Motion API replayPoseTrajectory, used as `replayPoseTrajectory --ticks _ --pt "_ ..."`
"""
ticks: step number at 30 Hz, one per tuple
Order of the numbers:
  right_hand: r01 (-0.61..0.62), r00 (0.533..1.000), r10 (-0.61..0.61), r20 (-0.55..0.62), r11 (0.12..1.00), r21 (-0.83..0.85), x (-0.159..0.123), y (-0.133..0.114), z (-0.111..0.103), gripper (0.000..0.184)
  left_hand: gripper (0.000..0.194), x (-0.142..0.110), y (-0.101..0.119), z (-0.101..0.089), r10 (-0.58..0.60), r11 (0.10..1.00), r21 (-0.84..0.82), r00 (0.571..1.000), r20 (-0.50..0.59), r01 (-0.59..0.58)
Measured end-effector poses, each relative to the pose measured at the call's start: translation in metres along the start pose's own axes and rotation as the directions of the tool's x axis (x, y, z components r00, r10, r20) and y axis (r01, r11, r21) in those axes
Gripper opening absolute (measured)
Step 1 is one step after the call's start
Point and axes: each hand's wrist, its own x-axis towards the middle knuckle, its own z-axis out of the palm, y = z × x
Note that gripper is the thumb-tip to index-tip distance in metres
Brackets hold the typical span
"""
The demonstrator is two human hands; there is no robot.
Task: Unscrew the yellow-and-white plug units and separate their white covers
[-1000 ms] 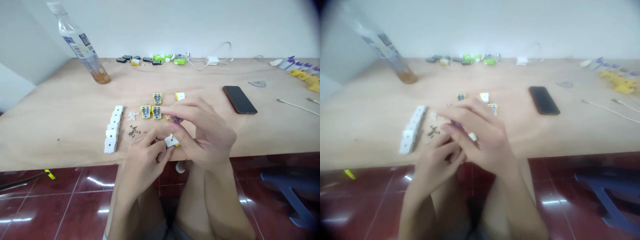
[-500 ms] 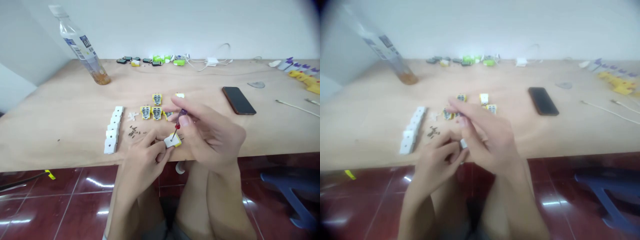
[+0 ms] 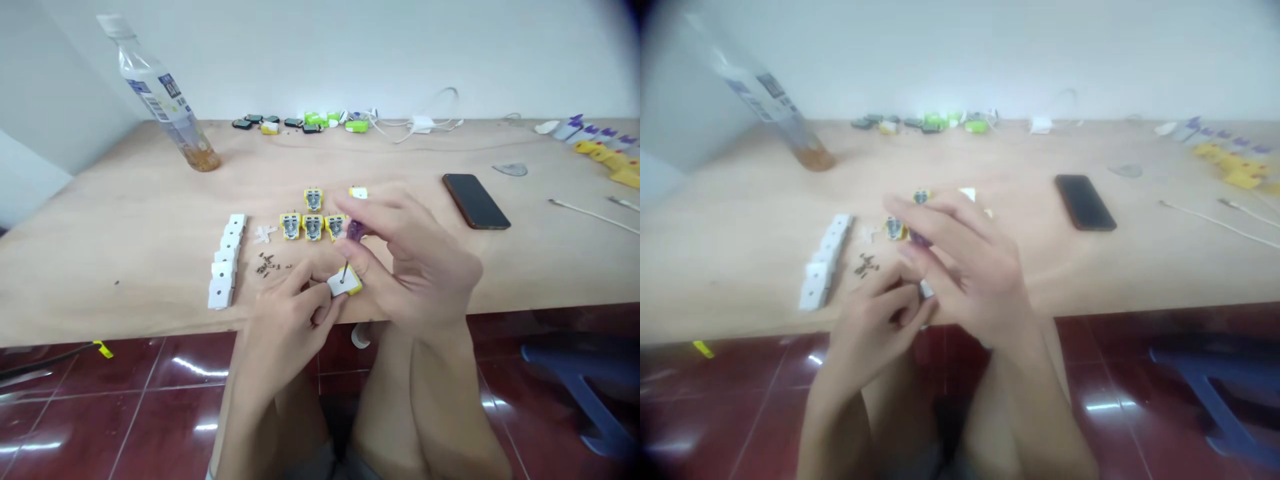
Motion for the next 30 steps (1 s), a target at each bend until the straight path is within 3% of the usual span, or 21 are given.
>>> replayPoseTrajectory --ticks 3,8,13,18,24,30 --pt "-0.013 1.000 0.013 -0.012 0.999 0.037 -0.0005 -0.0004 0.0043 0.059 0.041 -0.0002 0.0000 0.0001 -0.002 1.000 -0.008 1.000 0.013 0.002" --pt "0.102 0.995 -0.102 0.001 0.995 -0.008 0.0053 0.0012 0.0023 0.044 0.039 -0.0003 -0.0001 0.0005 -0.001 1.000 -0.026 1.000 0.011 0.002" --pt "0.058 0.998 -0.059 0.005 0.998 0.039 0.0051 -0.0001 0.0002 0.058 0.042 -0.0004 -0.0004 0.0004 0.001 1.000 -0.009 1.000 0.007 -0.001" --pt "0.057 0.998 -0.057 -0.012 0.998 0.006 0.0020 -0.0046 0.0006 0.056 0.039 -0.0005 -0.0002 -0.0001 0.006 1.000 -0.002 1.000 0.007 -0.005" --pt "0.074 0.996 -0.073 0.050 0.997 -0.016 0.0031 -0.0008 -0.0004 0.051 0.039 -0.0008 -0.0002 0.0005 0.011 1.000 -0.005 1.000 -0.002 -0.011" --pt "0.030 1.000 -0.030 -0.004 0.999 0.043 0.0027 -0.0005 -0.0001 0.055 0.039 0.0009 0.0007 0.0002 0.013 1.000 0.001 1.000 0.006 -0.013"
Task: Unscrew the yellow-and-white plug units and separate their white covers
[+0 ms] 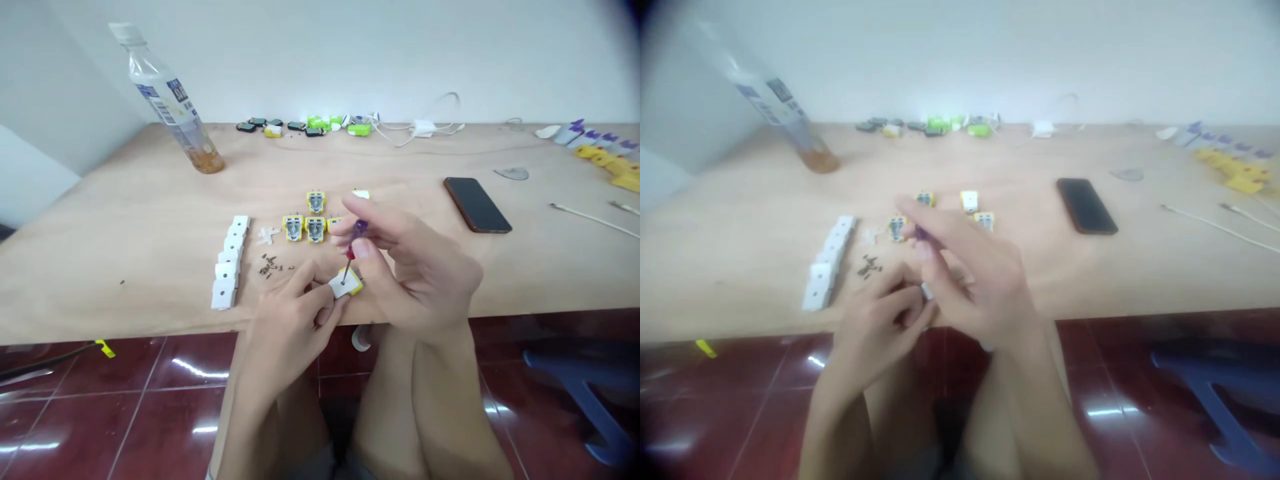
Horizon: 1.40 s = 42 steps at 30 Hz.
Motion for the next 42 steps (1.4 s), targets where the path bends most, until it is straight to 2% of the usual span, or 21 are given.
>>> replayPoseTrajectory --ticks 3,5,10,16,20,25,29,33,36,39,42 --pt "0.027 0.999 -0.026 0.028 0.999 -0.020 0.0012 0.0007 -0.0013 0.047 0.038 0.0000 0.0004 0.0005 0.002 1.000 -0.003 1.000 -0.019 -0.002" --pt "0.038 0.999 -0.038 0.000 0.999 -0.031 0.0013 0.0025 -0.0013 0.044 0.038 -0.0004 0.0002 0.0010 0.003 1.000 0.005 1.000 -0.030 -0.003" --pt "0.002 1.000 -0.002 -0.003 1.000 0.014 -0.0021 0.0042 0.0006 0.056 0.038 -0.0004 -0.0004 0.0009 -0.003 1.000 0.014 1.000 -0.009 0.003" --pt "-0.032 0.999 0.032 0.004 0.999 0.006 -0.0042 0.0021 -0.0002 0.055 0.040 0.0004 0.0007 0.0001 -0.012 1.000 -0.003 1.000 -0.008 0.012" --pt "-0.035 0.997 0.034 0.064 0.999 0.013 -0.0037 0.0021 -0.0021 0.052 0.040 0.0002 0.0010 0.0003 -0.012 1.000 -0.022 1.000 -0.012 0.011" --pt "-0.048 0.998 0.048 0.035 0.999 -0.003 -0.0038 0.0033 -0.0018 0.055 0.040 0.0005 0.0000 0.0004 -0.008 1.000 -0.016 1.000 -0.007 0.008" --pt "-0.055 0.996 0.053 0.069 0.998 0.023 -0.0039 0.0024 -0.0015 0.050 0.038 0.0003 -0.0003 0.0000 -0.002 0.999 -0.032 1.000 -0.019 0.001" --pt "-0.112 0.990 0.111 0.092 0.994 0.003 -0.0031 -0.0027 -0.0023 0.051 0.041 0.0009 0.0008 -0.0003 -0.016 0.998 -0.053 1.000 -0.017 0.015" --pt "-0.152 0.986 0.151 0.076 0.988 0.006 -0.0020 -0.0051 -0.0020 0.049 0.043 0.0011 0.0015 -0.0004 -0.032 0.997 -0.064 0.999 -0.012 0.031" --pt "-0.123 0.991 0.123 0.054 0.992 -0.012 -0.0004 -0.0036 -0.0015 0.043 0.042 0.0007 0.0015 -0.0002 -0.042 0.998 -0.056 0.999 -0.017 0.041" --pt "-0.131 0.991 0.130 0.031 0.991 0.020 0.0003 -0.0025 -0.0011 0.047 0.042 0.0004 0.0013 0.0001 -0.042 0.998 -0.052 0.999 -0.022 0.040"
